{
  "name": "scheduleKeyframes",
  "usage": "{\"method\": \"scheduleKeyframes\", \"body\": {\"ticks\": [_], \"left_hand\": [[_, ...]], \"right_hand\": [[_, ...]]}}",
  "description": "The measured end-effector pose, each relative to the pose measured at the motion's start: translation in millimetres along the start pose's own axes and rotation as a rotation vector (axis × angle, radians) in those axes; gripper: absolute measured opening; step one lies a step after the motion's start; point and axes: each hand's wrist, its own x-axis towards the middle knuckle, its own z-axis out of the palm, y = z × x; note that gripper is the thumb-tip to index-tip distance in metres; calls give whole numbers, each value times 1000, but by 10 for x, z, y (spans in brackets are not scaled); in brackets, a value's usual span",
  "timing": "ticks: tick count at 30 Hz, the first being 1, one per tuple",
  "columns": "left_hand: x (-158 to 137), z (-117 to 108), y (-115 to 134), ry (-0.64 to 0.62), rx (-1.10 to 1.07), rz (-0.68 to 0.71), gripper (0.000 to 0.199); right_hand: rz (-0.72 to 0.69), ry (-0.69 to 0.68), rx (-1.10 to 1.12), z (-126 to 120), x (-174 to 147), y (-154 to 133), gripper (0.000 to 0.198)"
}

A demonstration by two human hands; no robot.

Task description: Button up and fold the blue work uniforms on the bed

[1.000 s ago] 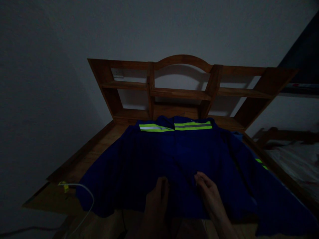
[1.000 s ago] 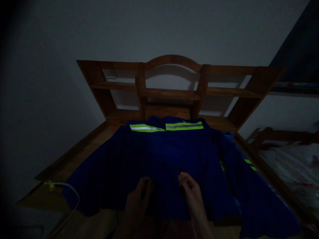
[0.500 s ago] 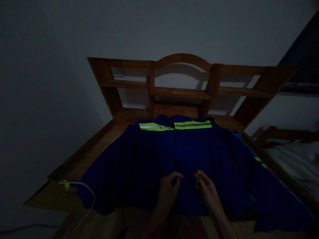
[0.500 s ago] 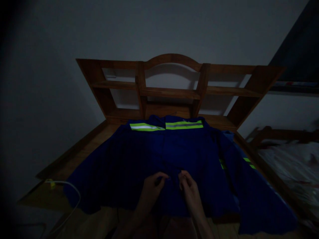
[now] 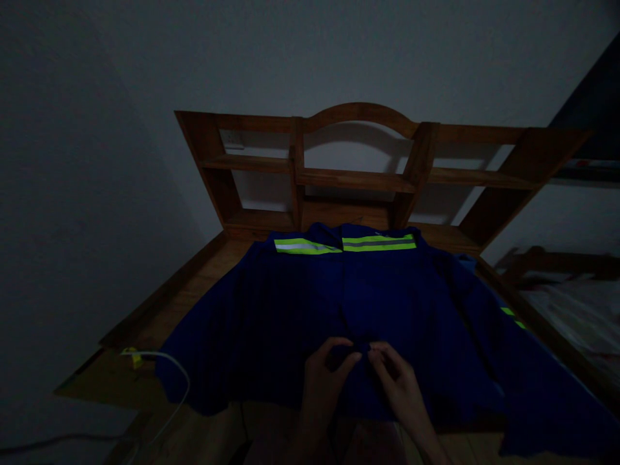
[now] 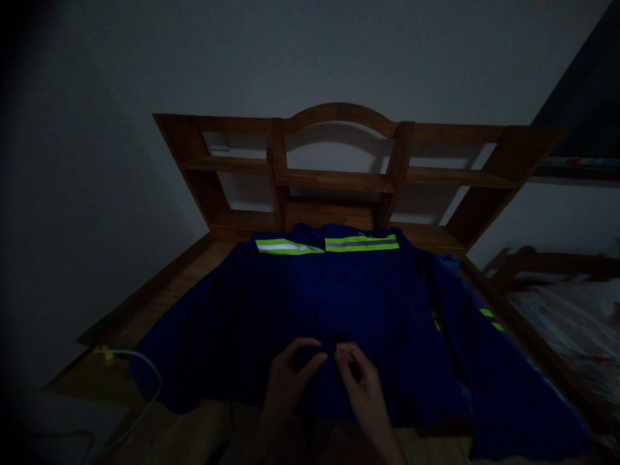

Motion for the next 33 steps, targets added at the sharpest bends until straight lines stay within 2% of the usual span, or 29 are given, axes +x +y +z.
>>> {"method": "scheduleKeyframes", "body": {"ticks": [3, 12, 22, 26, 31, 33], "left_hand": [[3, -5, -26, 7, -4, -53, 27], [-21, -72, -39, -9, 69, -49, 22], [-88, -100, -12, -17, 163, 52, 17], [-81, -105, -20, -11, 147, 50, 18], [-74, -95, -41, -29, 130, 1, 21], [-75, -84, -49, -23, 151, 8, 21]], "right_hand": [[-18, 30, -27, 6, 1, 28, 26], [-25, 45, -68, 28, -28, 66, 26], [-58, 84, -107, 61, -73, 16, 22], [-95, 33, -65, 45, -99, -27, 18], [-84, -12, 36, -6, -68, -96, 34], [-61, -8, 37, -11, -32, -95, 33]]}}
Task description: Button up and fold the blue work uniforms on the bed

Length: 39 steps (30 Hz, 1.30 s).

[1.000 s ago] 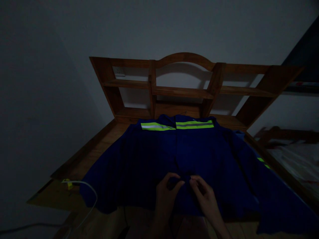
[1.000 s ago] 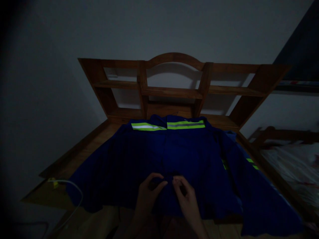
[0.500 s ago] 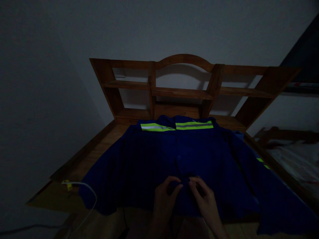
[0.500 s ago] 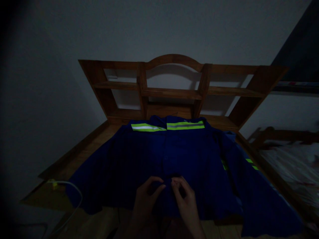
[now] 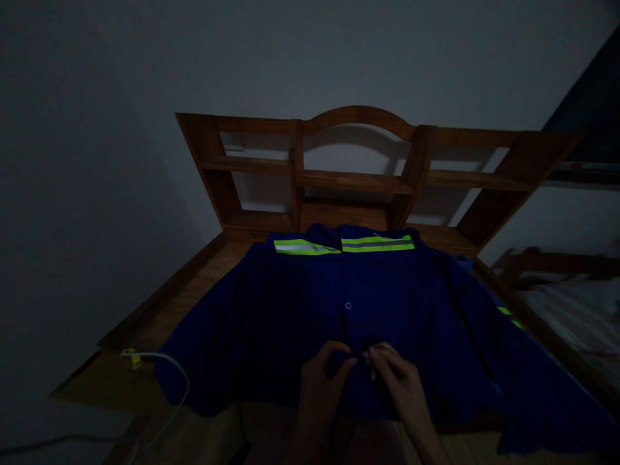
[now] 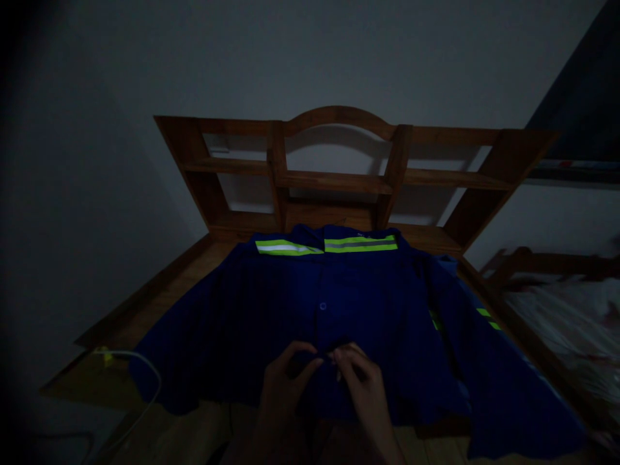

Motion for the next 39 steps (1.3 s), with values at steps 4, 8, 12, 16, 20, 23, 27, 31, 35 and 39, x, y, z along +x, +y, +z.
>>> {"method": "scheduleKeyframes", "body": {"ticks": [4, 8, 12, 16, 20, 23, 27, 31, 35, 39], "left_hand": [[-3, 19, 24, 24, 21, 42, 15], [-6, 19, 61, 56, 36, 60, 15], [-7, 19, 28, 23, -15, 20, 17], [2, 45, -32, -10, -168, -88, 21], [0, 60, -46, -35, -283, -131, 28], [-11, 48, -42, -93, -355, -150, 35], [-2, 33, -55, -111, -346, -170, 42], [41, 44, -89, -101, -377, -156, 37], [54, 50, -92, -87, -322, -81, 28], [37, 40, -38, -59, -268, -79, 26]], "right_hand": [[56, -15, -19, 19, 55, 33, 21], [67, -20, -44, 46, 55, 55, 20], [52, -21, -71, 59, 37, 35, 19], [-14, -5, -153, 60, 37, 9, 16], [-128, -14, -265, 67, 24, 43, 10], [-219, -49, -341, 70, -16, 84, 9], [-327, -80, -477, 61, -61, 125, 14], [-360, -116, -574, 51, -72, 139, 18], [-349, -116, -540, 68, -80, 112, 19], [-249, -41, -382, 107, -72, 39, 12]]}}
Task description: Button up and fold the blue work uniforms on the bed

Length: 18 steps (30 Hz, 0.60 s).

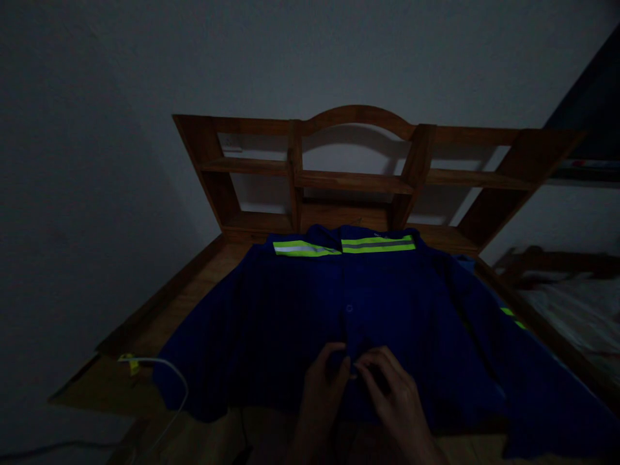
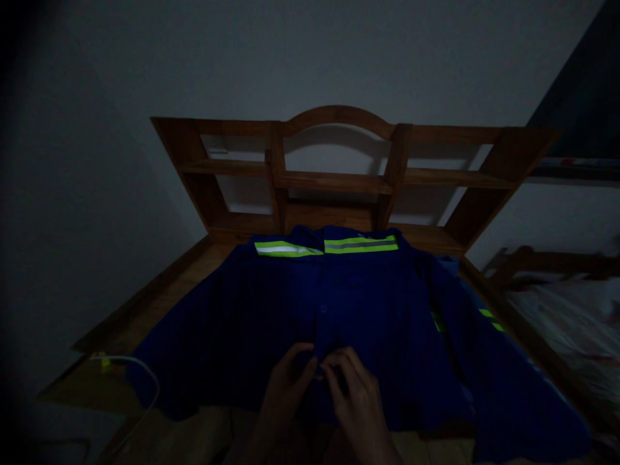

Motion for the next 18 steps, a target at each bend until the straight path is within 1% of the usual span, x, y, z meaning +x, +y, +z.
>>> {"method": "scheduleKeyframes", "body": {"ticks": [3, 7, 9, 12, 16, 18], "left_hand": [[-13, 16, 20, 3, -21, 2, 27], [-33, 56, -22, 17, -17, -2, 30], [-45, 72, -56, 23, 13, 16, 31], [-54, 72, -100, 25, 112, 60, 31], [-47, 48, -107, 41, 208, 147, 25], [-56, 36, -72, 42, 211, 148, 23]], "right_hand": [[111, 41, 67, -1, 40, -40, 11], [252, 60, 188, -7, 86, -44, 17], [343, 45, 295, -19, 96, -34, 22], [472, -14, 458, -54, 96, -9, 27], [561, -62, 595, -73, 88, 19, 28], [576, -64, 606, -68, 88, 8, 29]]}}
